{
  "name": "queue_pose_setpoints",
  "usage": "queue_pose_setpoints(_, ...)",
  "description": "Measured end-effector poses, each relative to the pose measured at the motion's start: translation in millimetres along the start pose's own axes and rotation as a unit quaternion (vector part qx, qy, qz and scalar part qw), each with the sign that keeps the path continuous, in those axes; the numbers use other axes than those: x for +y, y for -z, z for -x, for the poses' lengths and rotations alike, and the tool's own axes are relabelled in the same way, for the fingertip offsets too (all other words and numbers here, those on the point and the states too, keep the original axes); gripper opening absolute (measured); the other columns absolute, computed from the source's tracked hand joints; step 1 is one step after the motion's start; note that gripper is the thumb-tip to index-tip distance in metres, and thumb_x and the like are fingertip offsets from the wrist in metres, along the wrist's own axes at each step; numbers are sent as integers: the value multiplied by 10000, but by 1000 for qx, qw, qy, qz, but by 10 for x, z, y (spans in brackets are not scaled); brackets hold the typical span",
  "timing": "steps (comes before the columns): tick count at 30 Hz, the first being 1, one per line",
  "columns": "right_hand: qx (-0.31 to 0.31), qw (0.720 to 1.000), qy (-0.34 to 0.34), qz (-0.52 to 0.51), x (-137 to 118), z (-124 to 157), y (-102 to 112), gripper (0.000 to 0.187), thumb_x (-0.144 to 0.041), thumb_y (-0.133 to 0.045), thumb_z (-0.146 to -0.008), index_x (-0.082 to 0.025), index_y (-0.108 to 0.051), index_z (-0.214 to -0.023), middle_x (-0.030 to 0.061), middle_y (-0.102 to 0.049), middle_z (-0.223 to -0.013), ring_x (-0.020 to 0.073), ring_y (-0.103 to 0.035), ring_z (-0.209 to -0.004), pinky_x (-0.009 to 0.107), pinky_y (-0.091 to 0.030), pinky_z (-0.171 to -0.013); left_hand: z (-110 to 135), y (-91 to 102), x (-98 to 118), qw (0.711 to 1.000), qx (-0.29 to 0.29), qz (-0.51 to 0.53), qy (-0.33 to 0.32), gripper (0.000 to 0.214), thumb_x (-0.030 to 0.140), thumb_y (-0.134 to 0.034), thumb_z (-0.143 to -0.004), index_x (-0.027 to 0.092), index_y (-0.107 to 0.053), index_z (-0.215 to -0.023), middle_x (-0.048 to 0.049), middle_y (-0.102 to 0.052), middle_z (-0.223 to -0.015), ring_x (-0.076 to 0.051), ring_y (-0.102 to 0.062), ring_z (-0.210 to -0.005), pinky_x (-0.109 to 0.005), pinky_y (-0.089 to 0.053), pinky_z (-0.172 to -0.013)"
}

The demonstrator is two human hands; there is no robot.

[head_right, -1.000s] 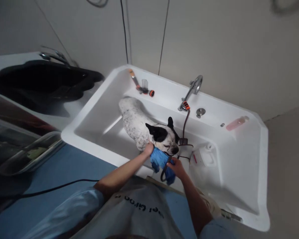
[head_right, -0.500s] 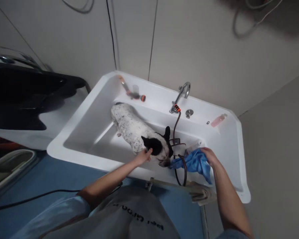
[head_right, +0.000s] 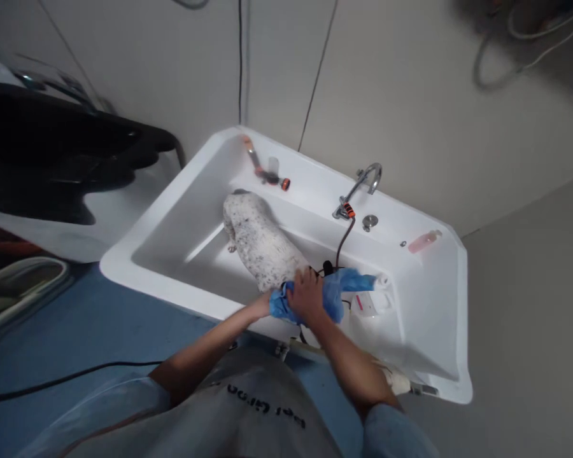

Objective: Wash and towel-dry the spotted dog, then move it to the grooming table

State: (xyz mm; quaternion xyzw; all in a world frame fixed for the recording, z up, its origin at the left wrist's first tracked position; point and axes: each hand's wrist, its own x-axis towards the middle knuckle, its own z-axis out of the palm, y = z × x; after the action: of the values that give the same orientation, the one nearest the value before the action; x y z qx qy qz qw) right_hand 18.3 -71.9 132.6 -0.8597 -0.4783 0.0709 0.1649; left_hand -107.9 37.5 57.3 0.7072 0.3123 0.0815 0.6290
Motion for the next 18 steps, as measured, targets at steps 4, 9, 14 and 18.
queue_pose_setpoints(4,39,996,-22,-81,129,-145,-487,565,-300,-625,-899,-147,-658,-1442,217,-616,-1540,375,-547,-1462,563,-409,-1236,319,181,-3,989,147,-20,-15,358,332,-538,-950,160,-747,-1185,-137,-757,-1278,-322,-622,-1322,-477,-451,-1195)
queue_pose_setpoints(9,13,969,-90,-231,630,-309,-153,536,-371,-583,-885,-155,-696,-1363,176,-720,-1399,330,-659,-1338,532,-462,-1209,431,-306,271,989,18,-148,3,681,409,-695,-913,83,-566,-1496,-245,-629,-1441,-362,-640,-1320,-428,-483,-1169)
queue_pose_setpoints(14,-21,983,-100,-154,937,404,-220,782,-460,-631,-897,-80,-512,-1570,291,-494,-1624,436,-465,-1537,630,-351,-1266,468,-460,347,971,21,-224,78,665,451,-402,-1069,54,-482,-1596,-279,-516,-1598,-425,-451,-1530,-533,-323,-1281)
queue_pose_setpoints(18,-47,981,-52,-181,923,410,-275,686,-473,-582,-942,-155,-563,-1550,212,-565,-1595,379,-512,-1515,574,-393,-1268,518,-473,279,958,46,-264,101,769,474,-423,-1041,80,-342,-1697,-232,-314,-1752,-470,-184,-1649,-634,-143,-1325)
